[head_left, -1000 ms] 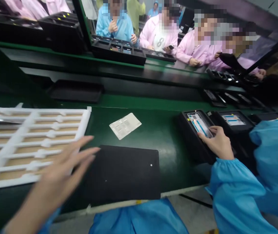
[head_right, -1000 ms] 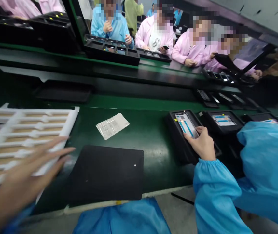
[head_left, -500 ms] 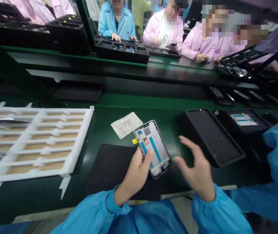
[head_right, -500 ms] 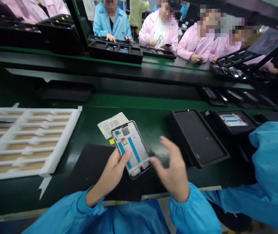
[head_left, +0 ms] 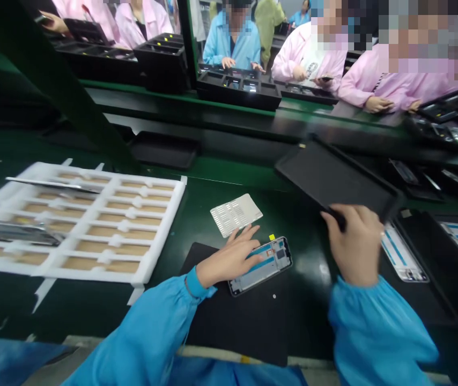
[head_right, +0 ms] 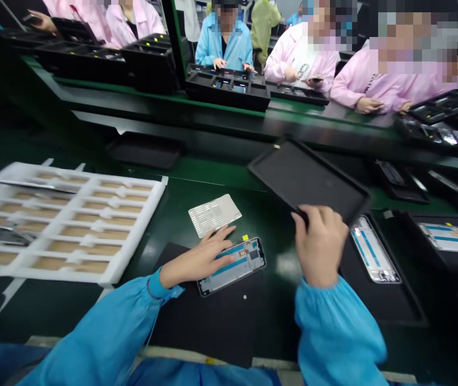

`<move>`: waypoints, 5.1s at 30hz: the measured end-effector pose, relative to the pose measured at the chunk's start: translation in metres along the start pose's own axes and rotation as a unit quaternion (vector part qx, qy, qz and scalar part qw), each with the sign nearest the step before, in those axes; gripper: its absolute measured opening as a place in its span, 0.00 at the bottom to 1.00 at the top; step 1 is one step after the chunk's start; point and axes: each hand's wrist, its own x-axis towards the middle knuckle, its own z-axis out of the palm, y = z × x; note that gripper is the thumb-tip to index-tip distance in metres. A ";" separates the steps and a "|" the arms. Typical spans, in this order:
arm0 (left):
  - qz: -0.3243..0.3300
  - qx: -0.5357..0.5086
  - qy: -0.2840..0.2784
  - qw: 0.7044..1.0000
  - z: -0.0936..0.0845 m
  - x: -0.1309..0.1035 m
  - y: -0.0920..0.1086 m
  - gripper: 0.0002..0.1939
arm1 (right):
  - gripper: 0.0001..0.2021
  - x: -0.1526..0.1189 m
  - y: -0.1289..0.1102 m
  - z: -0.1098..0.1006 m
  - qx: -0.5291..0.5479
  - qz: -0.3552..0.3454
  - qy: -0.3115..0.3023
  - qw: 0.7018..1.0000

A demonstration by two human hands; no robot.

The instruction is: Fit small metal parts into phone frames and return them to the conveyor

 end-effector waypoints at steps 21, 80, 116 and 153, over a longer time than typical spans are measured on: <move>0.034 -0.033 0.011 0.999 -0.008 -0.008 -0.030 0.14 | 0.04 0.021 -0.034 0.109 0.298 -0.180 -0.324 0.879; 0.061 -0.060 -0.035 0.996 -0.007 -0.005 -0.045 0.17 | 0.05 -0.006 -0.022 0.085 0.383 -0.086 -0.385 0.835; 0.112 0.063 0.229 0.965 0.018 -0.070 0.036 0.06 | 0.17 -0.060 -0.070 -0.034 0.507 0.002 -0.369 0.779; 0.169 0.165 0.269 0.934 0.025 -0.066 0.029 0.13 | 0.11 -0.078 -0.044 -0.008 0.408 -0.126 -0.153 0.891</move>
